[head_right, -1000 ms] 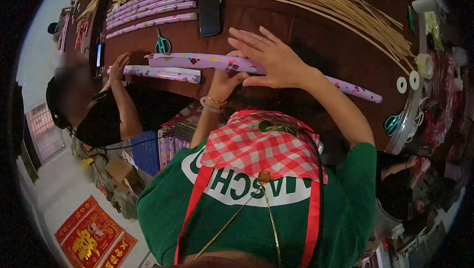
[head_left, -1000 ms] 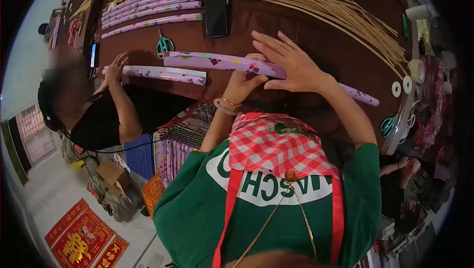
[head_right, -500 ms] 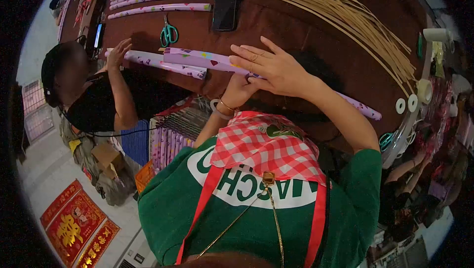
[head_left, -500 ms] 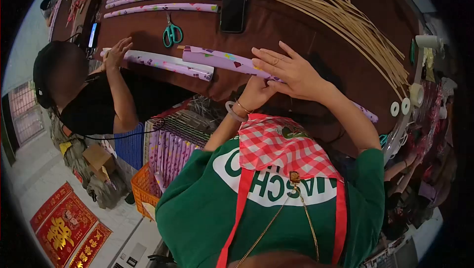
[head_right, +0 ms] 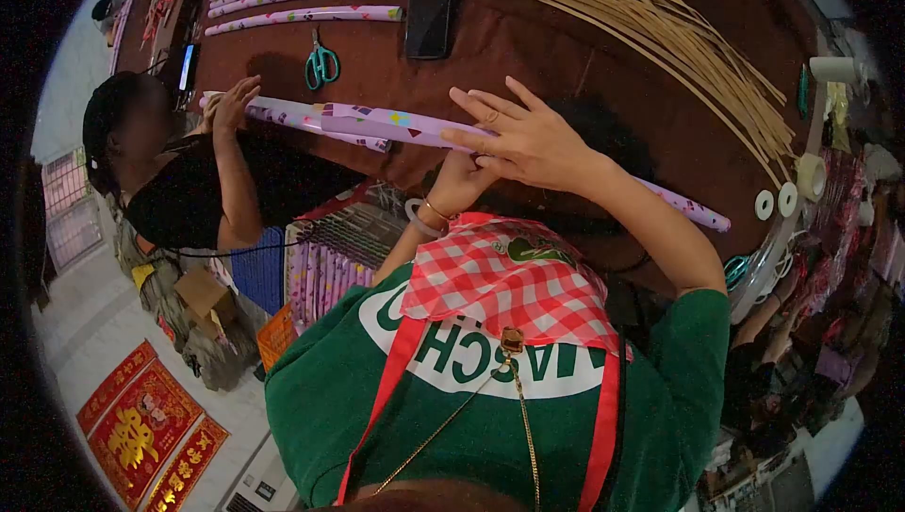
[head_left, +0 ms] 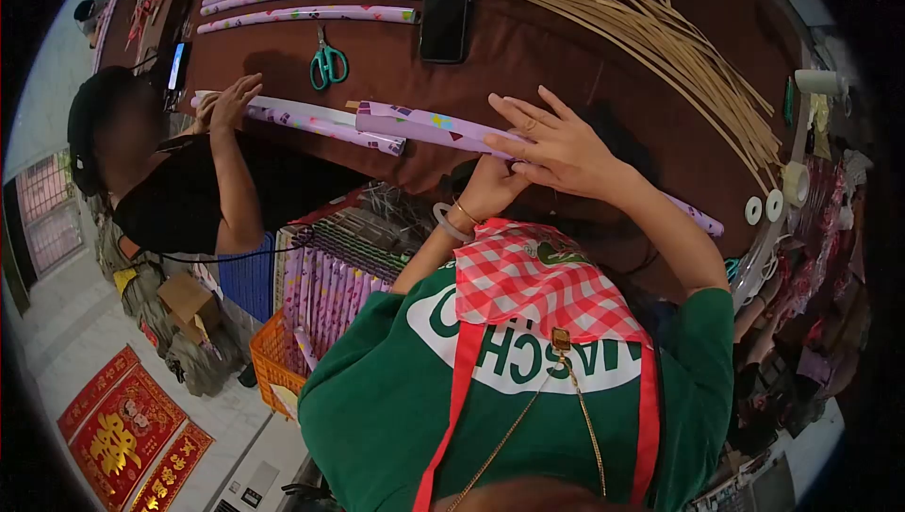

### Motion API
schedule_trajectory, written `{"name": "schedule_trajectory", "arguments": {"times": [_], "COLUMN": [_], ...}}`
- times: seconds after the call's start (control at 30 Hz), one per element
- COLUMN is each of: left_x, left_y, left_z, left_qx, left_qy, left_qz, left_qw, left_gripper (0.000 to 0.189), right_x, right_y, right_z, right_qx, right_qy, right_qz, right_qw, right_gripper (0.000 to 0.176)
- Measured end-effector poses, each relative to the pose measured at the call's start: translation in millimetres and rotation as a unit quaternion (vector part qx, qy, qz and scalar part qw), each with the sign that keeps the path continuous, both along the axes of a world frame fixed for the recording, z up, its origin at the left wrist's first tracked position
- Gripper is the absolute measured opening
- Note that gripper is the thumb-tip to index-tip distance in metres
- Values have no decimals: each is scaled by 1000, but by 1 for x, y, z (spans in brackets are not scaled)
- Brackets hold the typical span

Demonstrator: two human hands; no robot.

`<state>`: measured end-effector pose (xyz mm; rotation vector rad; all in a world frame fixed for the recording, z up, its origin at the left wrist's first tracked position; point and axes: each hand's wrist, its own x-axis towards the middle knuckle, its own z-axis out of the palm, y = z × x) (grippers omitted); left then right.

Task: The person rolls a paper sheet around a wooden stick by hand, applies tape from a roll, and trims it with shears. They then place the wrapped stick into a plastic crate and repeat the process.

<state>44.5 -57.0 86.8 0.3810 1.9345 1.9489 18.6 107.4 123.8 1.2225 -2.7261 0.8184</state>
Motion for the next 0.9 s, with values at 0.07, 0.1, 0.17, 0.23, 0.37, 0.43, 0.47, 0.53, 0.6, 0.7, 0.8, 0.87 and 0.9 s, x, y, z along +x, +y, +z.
{"name": "schedule_trajectory", "arguments": {"times": [0.07, 0.1, 0.17, 0.23, 0.37, 0.43, 0.47, 0.53, 0.6, 0.7, 0.8, 0.87, 0.9], "left_x": [5, 5, 6, 6, 0, 0, 2, 7, 8, 8, 7, 8, 9], "left_y": [-6, -6, -5, -6, -7, -7, -4, 0, 0, 2, 4, 5, 6], "left_z": [-14, -13, -10, -5, 1, 4, 0, 3, 1, 4, 12, 11, 5], "left_qx": [-76, -75, -44, -59, -30, -68, -102, -84, -66, -46, -49, -51, -62], "left_qy": [-47, -45, -57, -3, -23, 54, 77, 97, 76, 44, 36, 38, 65], "left_qz": [-21, -19, -16, -19, -53, -70, -70, -29, -28, -20, -13, -14, -1], "left_qw": [996, 996, 997, 998, 998, 994, 989, 991, 994, 998, 998, 998, 996], "left_gripper": [31, 31, 29, 29, 27, 28, 30, 37, 39, 41, 41, 42, 42], "right_x": [1, 1, 0, -2, -8, -15, -18, -22, -22, -19, -16, -12, -10], "right_y": [0, 0, 1, 1, -12, -24, -26, -31, -33, -34, -36, -39, -40], "right_z": [-1, -2, -1, 7, 23, 26, 27, 29, 29, 29, 30, 28, 26], "right_qx": [-6, 5, 16, -19, -60, -88, -89, -26, -13, 4, 22, 25, 25], "right_qy": [-1, 26, 54, 26, -45, -57, -55, -60, -55, -23, 10, 21, 22], "right_qz": [-3, 16, 35, 50, 25, -21, -19, 22, 24, 23, 1, -25, -25], "right_qw": [1000, 1000, 998, 998, 997, 994, 994, 998, 998, 999, 1000, 999, 999], "right_gripper": [58, 56, 54, 52, 64, 76, 76, 82, 79, 77, 75, 70, 70]}}
